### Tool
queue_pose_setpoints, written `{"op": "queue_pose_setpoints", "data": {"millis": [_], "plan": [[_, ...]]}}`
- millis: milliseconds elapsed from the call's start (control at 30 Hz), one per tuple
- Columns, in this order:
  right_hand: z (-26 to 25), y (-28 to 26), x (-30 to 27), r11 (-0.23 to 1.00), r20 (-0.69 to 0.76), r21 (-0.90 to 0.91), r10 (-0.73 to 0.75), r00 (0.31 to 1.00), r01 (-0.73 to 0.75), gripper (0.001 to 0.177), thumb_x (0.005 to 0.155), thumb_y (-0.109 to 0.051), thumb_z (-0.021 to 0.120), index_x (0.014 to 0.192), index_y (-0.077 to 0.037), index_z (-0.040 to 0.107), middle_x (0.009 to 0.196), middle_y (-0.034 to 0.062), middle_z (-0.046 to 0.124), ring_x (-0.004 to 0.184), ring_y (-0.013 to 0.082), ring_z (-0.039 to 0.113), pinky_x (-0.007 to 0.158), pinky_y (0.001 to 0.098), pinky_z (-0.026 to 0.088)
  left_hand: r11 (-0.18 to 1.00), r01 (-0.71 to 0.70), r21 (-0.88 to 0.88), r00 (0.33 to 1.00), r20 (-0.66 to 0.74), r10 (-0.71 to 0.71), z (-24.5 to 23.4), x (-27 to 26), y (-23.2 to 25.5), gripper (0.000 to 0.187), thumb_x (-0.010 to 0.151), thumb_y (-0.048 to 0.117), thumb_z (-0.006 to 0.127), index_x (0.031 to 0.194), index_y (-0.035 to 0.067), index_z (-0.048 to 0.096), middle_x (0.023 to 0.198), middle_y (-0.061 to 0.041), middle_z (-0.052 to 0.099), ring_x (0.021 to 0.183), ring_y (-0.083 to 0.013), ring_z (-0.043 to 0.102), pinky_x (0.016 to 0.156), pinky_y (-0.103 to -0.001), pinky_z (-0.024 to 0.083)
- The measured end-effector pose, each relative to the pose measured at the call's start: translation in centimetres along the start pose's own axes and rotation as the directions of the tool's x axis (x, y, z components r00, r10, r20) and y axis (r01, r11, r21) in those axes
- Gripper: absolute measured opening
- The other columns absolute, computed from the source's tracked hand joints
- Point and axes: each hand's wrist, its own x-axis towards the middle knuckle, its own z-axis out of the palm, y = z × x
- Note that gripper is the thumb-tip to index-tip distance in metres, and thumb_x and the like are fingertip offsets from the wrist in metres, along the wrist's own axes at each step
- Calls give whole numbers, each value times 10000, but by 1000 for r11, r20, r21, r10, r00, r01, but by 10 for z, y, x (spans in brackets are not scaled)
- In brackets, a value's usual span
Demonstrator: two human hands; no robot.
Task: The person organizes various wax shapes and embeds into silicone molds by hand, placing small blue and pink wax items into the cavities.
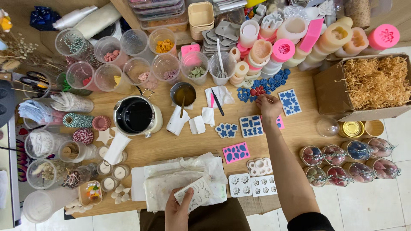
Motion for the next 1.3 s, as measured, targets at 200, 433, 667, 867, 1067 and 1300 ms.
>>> {"op": "queue_pose_setpoints", "data": {"millis": [200, 433, 667, 867, 1067, 1300], "plan": [[-15, -23, -35, 971, 23, -29, -237, 971, 237, 207, 1007, -86, 663, 1122, 85, 688, 970, 145, 746, 845, 156, 739, 779, 269, 619, 997, -51, -58, 995, 82, 56, 5, -11, 9, 343, 899, 134, 696, 1164, -69, 618, 1068, -190, 743, 991, -205, 720, 876, -357, 584], [-66, -78, -234, 979, 679, -139, -13, 734, 147, 384, 918, -217, 675, 1271, -68, 654, 1160, 99, 764, 1078, 177, 752, 957, 360, 560, 959, 159, 235, 978, 94, -185, 19, -23, 12, 367, 963, 305, 641, 1183, 11, 649, 1031, -155, 719, 945, -171, 685, 847, -324, 550], [-135, -50, -336, 949, 633, -262, 307, 711, -176, 347, 949, -124, 727, 1263, 24, 728, 981, 56, 751, 935, 125, 658, 847, 284, 554, 903, -69, 424, 911, 395, -116, 29, -45, -19, 372, 941, 323, 677, 1163, 24, 662, 1035, -82, 742, 982, -122, 657, 875, -284, 509], [-187, -38, -317, 943, 448, -295, 278, 850, -153, 284, 924, -85, 651, 1195, -11, 692, 965, 96, 805, 893, 160, 729, 801, 301, 588, 886, -244, 395, 841, 541, -10, 29, -54, -54, 484, 911, 286, 702, 1323, 108, 522, 1203, 8, 633, 1095, -159, 684, 926, -345, 569], [-230, -47, -291, 749, 111, -625, -194, 975, 220, 317, 952, -86, 640, 1250, 19, 654, 992, 89, 760, 917, 121, 721, 779, 294, 564, 442, -778, 447, 587, 769, 254, 44, -38, -19, 282, 944, 229, 675, 1144, 60, 570, 1149, -120, 696, 1060, -271, 715, 915, -380, 564], [-255, -33, -295, 930, -47, -369, -24, 999, 5, 402, 1005, -26, 520, 1395, 17, 606, 1020, 166, 702, 881, 207, 683, 789, 347, 581, 112, -848, 519, 530, 837, 136, 138, 63, -56, 361, 888, 35, 650, 1236, -9, 565, 1215, -246, 623, 1155, -405, 619, 939, -472, 520]]}}
